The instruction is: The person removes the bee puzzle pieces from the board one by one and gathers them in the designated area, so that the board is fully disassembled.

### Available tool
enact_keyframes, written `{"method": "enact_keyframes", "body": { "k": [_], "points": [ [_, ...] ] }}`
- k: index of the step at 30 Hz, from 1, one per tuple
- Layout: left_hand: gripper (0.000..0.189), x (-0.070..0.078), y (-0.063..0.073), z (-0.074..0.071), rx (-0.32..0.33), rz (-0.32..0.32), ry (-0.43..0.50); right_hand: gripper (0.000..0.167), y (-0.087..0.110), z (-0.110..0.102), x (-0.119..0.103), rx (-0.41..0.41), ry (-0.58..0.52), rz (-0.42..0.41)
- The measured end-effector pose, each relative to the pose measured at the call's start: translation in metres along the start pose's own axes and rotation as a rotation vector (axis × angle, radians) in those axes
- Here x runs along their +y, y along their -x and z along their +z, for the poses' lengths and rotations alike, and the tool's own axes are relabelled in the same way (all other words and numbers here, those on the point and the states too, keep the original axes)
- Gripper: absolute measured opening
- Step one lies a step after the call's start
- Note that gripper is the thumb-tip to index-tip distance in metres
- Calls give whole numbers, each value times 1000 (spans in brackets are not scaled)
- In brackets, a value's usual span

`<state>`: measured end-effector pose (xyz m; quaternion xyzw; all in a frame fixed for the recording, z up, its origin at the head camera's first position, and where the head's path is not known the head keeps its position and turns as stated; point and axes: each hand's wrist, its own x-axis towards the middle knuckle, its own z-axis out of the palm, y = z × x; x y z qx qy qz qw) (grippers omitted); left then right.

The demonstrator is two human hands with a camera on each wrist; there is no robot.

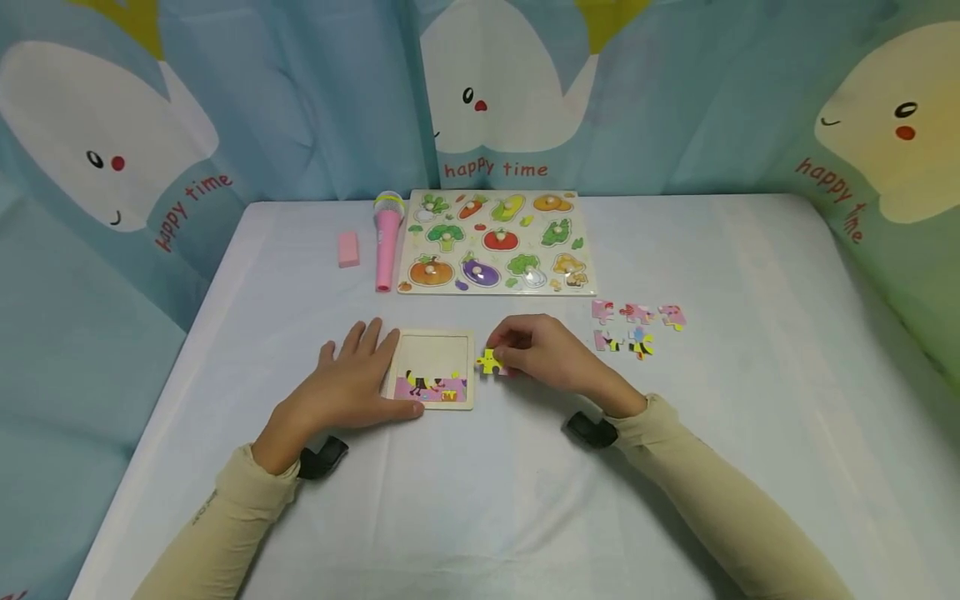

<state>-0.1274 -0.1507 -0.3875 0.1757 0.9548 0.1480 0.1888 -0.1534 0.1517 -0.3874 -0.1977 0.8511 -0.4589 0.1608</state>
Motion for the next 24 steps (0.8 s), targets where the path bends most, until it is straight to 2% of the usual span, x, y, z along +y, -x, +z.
{"method": "enact_keyframes", "body": {
  "k": [6, 13, 24],
  "points": [
    [111, -6, 2, -3, -20, 29, 5, 6, 9, -10, 6, 21, -29, 35],
    [108, -6, 2, -3, 9, 45, -22, 8, 19, -20, 12, 63, -65, 75],
    [108, -6, 1, -1, 28, 43, -38, 13, 32, -34, 17, 84, -58, 112]
  ]
}}
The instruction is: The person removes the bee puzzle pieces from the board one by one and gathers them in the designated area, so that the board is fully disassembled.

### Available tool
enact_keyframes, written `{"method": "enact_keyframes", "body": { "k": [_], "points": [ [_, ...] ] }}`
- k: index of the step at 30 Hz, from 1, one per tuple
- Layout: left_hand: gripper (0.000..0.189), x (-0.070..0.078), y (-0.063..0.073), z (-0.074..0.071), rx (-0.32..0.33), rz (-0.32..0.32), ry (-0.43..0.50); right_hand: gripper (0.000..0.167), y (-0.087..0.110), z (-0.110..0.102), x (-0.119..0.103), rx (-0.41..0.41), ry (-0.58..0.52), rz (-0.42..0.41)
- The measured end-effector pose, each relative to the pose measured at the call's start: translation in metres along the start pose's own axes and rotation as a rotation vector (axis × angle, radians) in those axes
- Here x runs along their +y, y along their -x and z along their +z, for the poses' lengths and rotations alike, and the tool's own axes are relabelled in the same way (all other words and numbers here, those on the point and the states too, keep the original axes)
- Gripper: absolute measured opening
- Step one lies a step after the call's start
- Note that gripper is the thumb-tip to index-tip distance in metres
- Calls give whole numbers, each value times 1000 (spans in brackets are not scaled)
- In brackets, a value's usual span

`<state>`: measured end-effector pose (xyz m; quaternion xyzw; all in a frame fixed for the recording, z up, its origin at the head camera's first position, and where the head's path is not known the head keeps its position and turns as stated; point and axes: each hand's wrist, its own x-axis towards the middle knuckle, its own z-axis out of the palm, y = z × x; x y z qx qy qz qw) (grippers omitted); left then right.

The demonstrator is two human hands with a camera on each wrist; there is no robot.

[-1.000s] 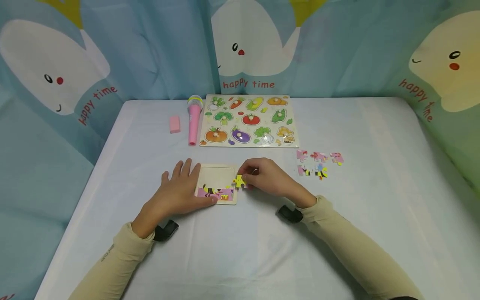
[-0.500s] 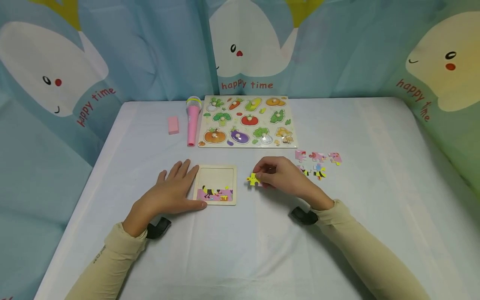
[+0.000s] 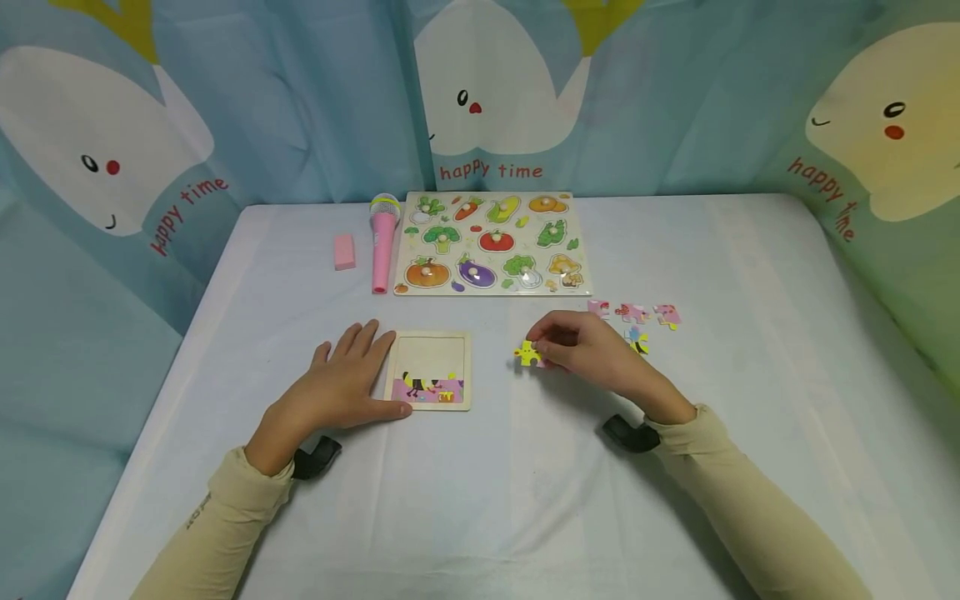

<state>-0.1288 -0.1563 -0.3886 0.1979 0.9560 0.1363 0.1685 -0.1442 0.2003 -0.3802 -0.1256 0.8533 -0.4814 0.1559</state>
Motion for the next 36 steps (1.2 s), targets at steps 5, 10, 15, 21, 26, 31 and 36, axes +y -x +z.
{"method": "enact_keyframes", "body": {
  "k": [5, 10, 15, 21, 26, 31, 36],
  "points": [
    [108, 0, 1, 0, 6, 5, 2, 14, 5, -6, 3, 32, 33, -11],
    [108, 0, 0, 1, 8, 4, 1, 14, 12, -14, 5, 70, 36, -3],
    [108, -1, -1, 1, 8, 3, -4, 14, 17, -22, 8, 101, 41, -11],
    [108, -1, -1, 2, 4, -2, -5, 16, 22, -32, 9, 121, 24, 16],
    [108, -1, -1, 2, 1, -2, -3, 20, 27, -43, 11, 139, 1, 48],
    [108, -2, 0, 3, 3, -8, 9, 23, 31, -60, 16, 156, 12, 48],
    [109, -3, 0, 4, 8, -10, 20, 25, 32, -75, 21, 163, 55, 81]
  ]
}}
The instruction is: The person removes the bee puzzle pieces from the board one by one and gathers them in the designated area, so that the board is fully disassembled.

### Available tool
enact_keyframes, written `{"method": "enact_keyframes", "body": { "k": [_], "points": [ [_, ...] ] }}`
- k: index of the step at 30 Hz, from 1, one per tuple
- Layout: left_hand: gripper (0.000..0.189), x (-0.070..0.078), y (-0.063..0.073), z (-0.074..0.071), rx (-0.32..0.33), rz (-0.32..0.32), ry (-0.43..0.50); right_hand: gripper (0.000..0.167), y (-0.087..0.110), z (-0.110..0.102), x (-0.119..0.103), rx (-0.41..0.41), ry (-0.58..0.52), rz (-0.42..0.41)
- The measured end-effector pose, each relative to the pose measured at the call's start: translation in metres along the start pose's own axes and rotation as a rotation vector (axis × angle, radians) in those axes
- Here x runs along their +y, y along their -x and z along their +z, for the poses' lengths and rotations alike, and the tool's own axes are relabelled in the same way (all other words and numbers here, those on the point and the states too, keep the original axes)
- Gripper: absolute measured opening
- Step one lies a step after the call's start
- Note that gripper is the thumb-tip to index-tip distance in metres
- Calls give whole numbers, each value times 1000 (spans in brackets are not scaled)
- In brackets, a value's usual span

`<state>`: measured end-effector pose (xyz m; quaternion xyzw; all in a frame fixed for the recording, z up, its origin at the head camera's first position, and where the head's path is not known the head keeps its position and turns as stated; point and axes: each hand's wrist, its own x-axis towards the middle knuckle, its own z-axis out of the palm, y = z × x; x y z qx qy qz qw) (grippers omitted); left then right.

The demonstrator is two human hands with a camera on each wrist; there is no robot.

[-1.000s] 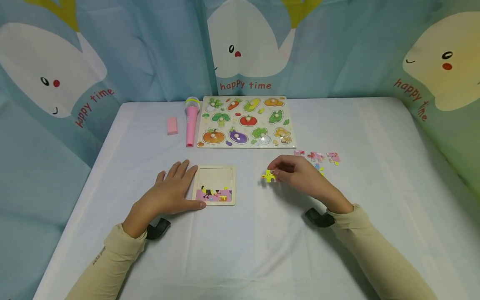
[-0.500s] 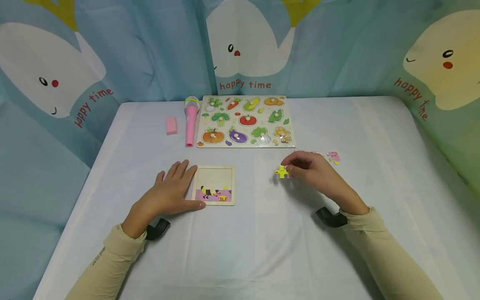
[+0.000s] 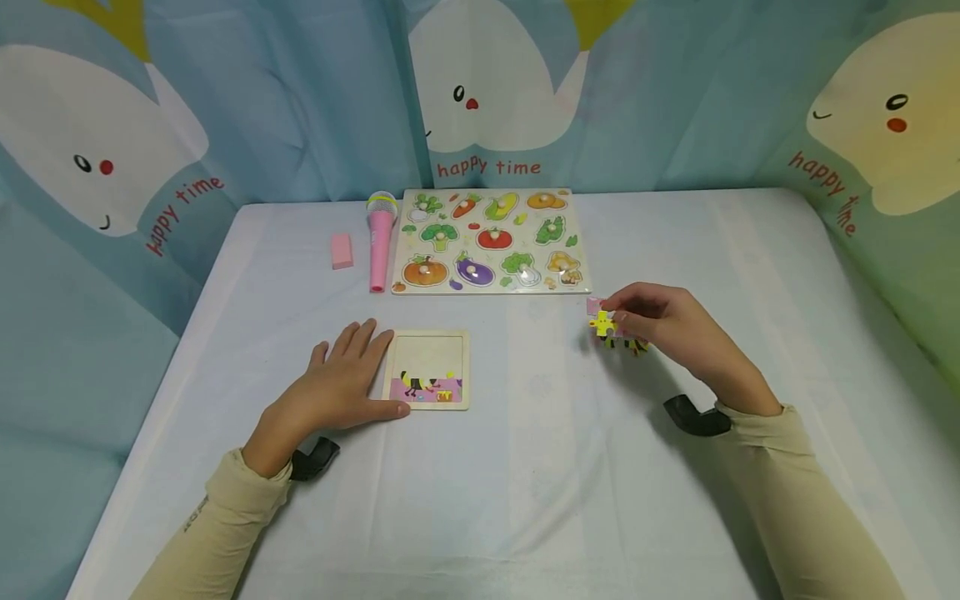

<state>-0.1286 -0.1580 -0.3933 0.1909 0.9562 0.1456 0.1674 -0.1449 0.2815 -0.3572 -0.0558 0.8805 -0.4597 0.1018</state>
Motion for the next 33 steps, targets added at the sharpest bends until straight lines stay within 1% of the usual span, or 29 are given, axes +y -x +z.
{"method": "enact_keyframes", "body": {
  "k": [8, 18, 24, 30, 33],
  "points": [
    [108, -1, 1, 0, -4, 6, 14, 24, 2, -22, 9, 11, 84, 41],
    [107, 0, 1, -1, -13, 6, 21, 27, 4, -44, 31, 33, 189, 84],
    [107, 0, 1, -1, -9, 6, 26, 26, 5, -54, 43, 22, 212, 119],
    [108, 0, 1, -1, -13, 5, 29, 26, 6, -60, 52, -9, 239, 181],
    [108, 0, 1, -1, -19, 2, 31, 26, 7, -61, 56, -25, 250, 198]
  ]
}}
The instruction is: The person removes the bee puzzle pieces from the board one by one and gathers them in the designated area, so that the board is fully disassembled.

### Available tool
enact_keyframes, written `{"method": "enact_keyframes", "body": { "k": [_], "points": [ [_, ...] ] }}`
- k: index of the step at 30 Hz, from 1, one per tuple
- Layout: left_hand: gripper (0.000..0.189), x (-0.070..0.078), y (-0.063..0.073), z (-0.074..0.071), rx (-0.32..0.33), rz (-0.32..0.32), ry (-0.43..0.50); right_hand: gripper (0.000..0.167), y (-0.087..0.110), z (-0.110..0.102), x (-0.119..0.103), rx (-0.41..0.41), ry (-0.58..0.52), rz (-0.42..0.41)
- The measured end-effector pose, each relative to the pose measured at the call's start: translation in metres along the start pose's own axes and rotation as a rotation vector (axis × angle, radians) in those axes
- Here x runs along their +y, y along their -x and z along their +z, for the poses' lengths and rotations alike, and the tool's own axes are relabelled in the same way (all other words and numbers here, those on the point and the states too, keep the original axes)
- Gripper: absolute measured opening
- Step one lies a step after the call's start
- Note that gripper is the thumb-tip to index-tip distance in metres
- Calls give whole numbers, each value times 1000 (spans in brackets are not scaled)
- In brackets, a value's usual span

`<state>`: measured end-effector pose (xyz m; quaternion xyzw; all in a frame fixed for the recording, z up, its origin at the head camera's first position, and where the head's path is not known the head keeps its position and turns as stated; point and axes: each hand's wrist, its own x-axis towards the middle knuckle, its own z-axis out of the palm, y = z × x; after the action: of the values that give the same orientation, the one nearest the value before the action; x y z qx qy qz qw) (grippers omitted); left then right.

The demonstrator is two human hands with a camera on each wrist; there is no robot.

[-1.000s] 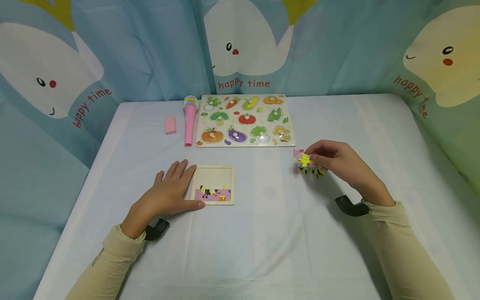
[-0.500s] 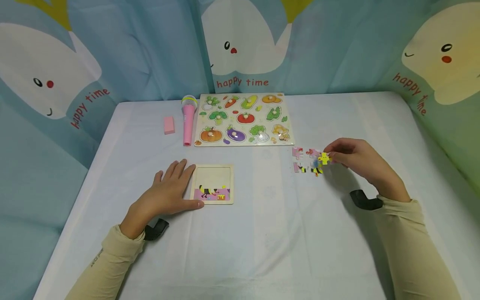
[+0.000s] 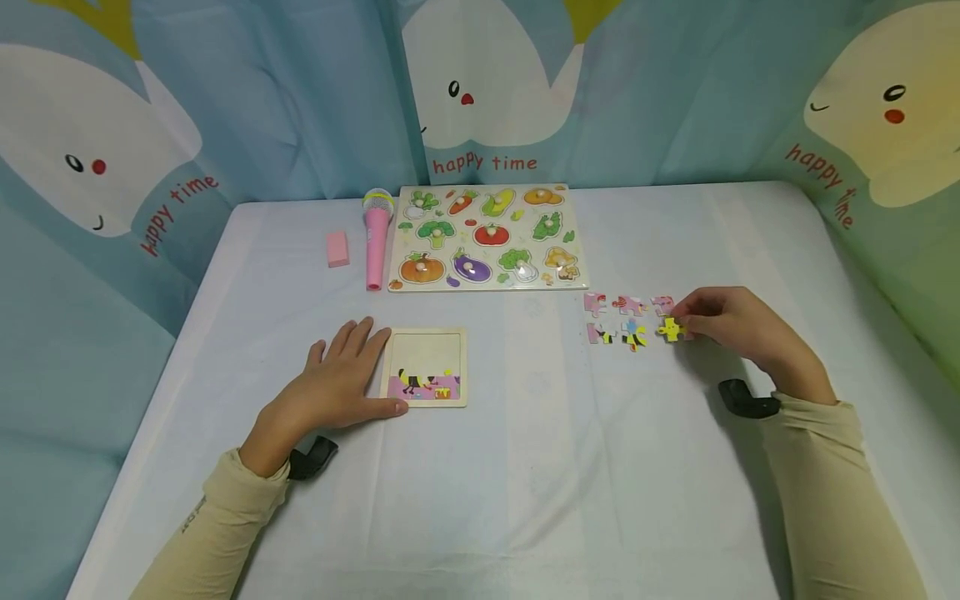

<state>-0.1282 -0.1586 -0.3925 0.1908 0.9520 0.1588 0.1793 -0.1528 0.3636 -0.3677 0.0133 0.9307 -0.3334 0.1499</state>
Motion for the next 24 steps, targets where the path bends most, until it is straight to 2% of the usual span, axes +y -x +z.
{"method": "enact_keyframes", "body": {
  "k": [9, 24],
  "points": [
    [109, 0, 0, 0, -3, -6, 2, 25, -1, 0, 5, -39, 8, -13],
    [108, -1, 0, 0, 5, 2, -7, 26, -2, 2, 4, -5, 54, -26]
  ]
}}
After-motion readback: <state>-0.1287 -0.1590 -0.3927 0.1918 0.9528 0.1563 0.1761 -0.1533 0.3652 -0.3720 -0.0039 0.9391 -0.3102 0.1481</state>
